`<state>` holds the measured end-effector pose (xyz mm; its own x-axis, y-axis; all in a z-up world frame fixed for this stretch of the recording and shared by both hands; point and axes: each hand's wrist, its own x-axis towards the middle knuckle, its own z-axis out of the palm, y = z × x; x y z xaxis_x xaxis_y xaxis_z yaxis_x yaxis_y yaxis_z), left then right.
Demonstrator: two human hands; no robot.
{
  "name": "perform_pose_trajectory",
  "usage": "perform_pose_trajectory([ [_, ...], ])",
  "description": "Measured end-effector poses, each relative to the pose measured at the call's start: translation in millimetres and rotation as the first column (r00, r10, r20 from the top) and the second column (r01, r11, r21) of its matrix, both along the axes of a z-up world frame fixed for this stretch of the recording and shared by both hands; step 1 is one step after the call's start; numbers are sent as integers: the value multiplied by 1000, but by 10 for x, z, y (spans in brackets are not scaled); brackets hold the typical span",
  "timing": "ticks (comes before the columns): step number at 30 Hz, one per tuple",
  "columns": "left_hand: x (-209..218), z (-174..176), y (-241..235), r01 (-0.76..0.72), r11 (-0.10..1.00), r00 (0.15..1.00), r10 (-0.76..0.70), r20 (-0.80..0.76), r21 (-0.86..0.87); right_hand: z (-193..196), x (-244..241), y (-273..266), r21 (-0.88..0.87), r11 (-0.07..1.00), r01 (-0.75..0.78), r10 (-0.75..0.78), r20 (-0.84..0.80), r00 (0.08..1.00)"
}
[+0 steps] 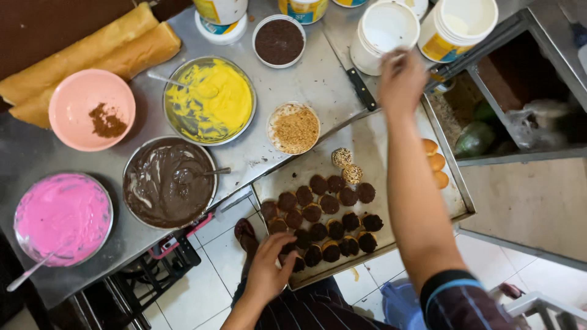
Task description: The person picks up small round buns, splits them, and spreads chocolate filling on the cut surfaces. They then dip the filled buns into a bowl of chopped nuts or crumbs and place them on a tray. The process is repeated for multiple buns.
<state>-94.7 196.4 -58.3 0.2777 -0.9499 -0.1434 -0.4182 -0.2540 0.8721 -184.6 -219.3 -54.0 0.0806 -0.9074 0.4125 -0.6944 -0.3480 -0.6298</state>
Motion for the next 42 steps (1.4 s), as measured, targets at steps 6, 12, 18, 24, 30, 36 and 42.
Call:
perform_pose_trajectory([
  [6, 1, -74, 253, -161, 973, 986, 165, -15, 162, -649, 339, 1083, 466, 815, -345, 388, 4, 922],
  [12, -20, -71, 328, -120, 978, 993, 120, 13, 170, -902, 373, 1091, 308, 892, -330, 364, -59, 929],
  [18, 39, -72, 461, -103, 979, 995, 105, 2, 173, -765, 430, 1163, 448, 835, -320, 374, -34, 927],
  [24, 102, -61, 563, -116, 986, 993, 111, 49, 116, -627, 447, 1274, 393, 846, -361, 373, 47, 926],
  [30, 150, -38, 668, -128, 981, 989, 114, 97, 145, -611, 458, 1298, 441, 824, -356, 267, 251, 930],
  [36, 162, -111, 861, -155, 953, 987, 139, 77, 261, -685, 452, 1176, 318, 872, -373, 321, 203, 925],
  [42, 166, -192, 1133, -251, 946, 965, 229, 125, 206, -675, 435, 1150, 463, 780, -422, 352, 234, 906],
])
